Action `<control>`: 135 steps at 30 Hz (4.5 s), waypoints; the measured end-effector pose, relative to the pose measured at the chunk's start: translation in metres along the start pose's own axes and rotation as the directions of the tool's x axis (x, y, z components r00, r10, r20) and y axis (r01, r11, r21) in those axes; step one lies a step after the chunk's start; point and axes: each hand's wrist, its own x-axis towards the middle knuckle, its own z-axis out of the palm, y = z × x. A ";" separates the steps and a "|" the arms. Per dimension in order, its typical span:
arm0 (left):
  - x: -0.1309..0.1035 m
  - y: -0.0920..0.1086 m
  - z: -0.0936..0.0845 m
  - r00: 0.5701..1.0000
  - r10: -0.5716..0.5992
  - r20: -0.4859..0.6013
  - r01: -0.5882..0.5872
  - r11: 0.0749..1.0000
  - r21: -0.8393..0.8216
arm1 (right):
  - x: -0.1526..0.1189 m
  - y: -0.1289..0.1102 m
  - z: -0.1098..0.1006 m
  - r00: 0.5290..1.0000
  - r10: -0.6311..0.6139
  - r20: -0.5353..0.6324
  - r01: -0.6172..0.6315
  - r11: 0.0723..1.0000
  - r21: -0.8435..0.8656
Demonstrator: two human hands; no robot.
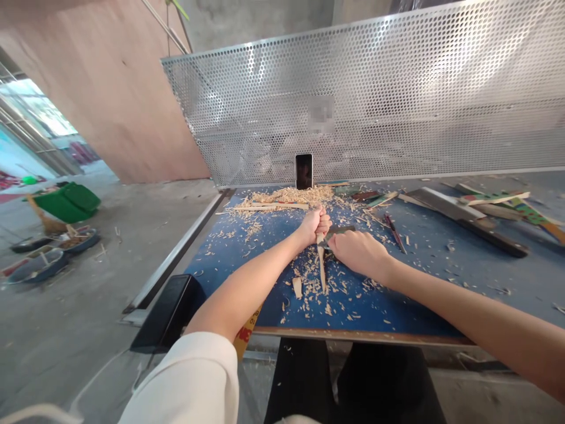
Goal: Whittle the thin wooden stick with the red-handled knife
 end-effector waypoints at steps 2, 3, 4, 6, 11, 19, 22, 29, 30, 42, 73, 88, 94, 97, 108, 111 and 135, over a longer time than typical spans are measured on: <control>0.001 0.001 -0.001 0.999 0.033 -0.033 -0.032 0.999 0.040 | -0.004 -0.004 -0.002 1.000 -0.017 0.011 0.017 1.000 0.022; 0.001 0.003 -0.001 0.998 0.055 -0.036 -0.053 0.997 0.056 | -0.006 -0.005 -0.004 1.000 -0.025 0.014 0.025 0.999 0.026; 0.000 0.005 -0.001 0.997 0.077 -0.029 -0.075 0.995 0.067 | -0.007 -0.006 -0.005 1.000 -0.027 0.014 0.026 0.999 0.025; -0.002 0.009 0.000 0.994 0.109 0.017 -0.110 0.991 0.078 | -0.007 -0.005 -0.007 1.000 -0.028 -0.002 0.028 1.000 0.011; -0.010 0.013 0.001 0.991 0.114 0.074 -0.121 0.988 0.097 | 0.005 0.008 -0.006 0.997 0.029 -0.074 -0.032 0.999 -0.040; 0.000 0.006 -0.002 0.987 0.156 -0.048 -0.147 0.976 0.159 | 0.010 0.004 0.005 0.998 -0.039 -0.057 0.039 0.999 0.000; 0.002 0.009 -0.002 0.980 0.166 -0.111 -0.149 0.978 0.148 | 0.002 0.001 0.001 0.992 -0.123 -0.023 0.124 0.992 0.023; -0.006 0.017 -0.005 0.981 0.191 0.044 -0.195 0.971 0.135 | 0.004 0.026 -0.009 0.963 0.180 -0.203 -0.160 0.981 0.111; -0.007 0.017 -0.006 0.982 0.176 0.064 -0.183 0.976 0.116 | 0.007 0.032 -0.007 0.951 0.215 -0.223 -0.187 0.972 0.142; -0.012 -0.003 0.013 0.917 0.391 0.082 -0.391 0.920 -0.018 | 0.022 0.040 0.015 0.924 0.274 -0.268 0.052 0.603 0.796; -0.035 -0.033 0.009 0.843 0.190 0.503 -0.496 0.635 0.592 | 0.043 0.082 0.041 0.853 0.422 -0.308 0.184 0.308 0.933; -0.028 -0.031 0.002 0.874 0.276 0.400 -0.481 0.607 0.632 | 0.049 0.115 0.047 0.727 0.613 -0.309 -0.148 0.580 0.801; -0.030 -0.030 0.009 0.882 0.309 0.355 -0.464 0.698 0.546 | 0.051 0.113 0.049 0.764 0.440 -0.472 0.013 0.720 0.694; -0.030 -0.030 0.009 0.882 0.293 0.369 -0.460 0.705 0.540 | 0.047 0.108 0.045 0.819 0.315 -0.479 0.078 0.766 0.638; -0.032 -0.033 0.010 0.874 0.300 0.383 -0.481 0.650 0.589 | 0.037 0.090 0.037 0.890 0.306 -0.339 -0.117 0.871 0.477; -0.031 -0.035 0.012 0.868 0.304 0.393 -0.492 0.634 0.596 | 0.039 0.093 0.040 0.888 0.310 -0.341 -0.151 0.895 0.421; -0.047 -0.016 0.015 0.794 0.371 0.481 -0.576 0.205 0.792 | 0.037 0.106 0.039 0.723 0.512 -0.464 -0.146 0.769 0.622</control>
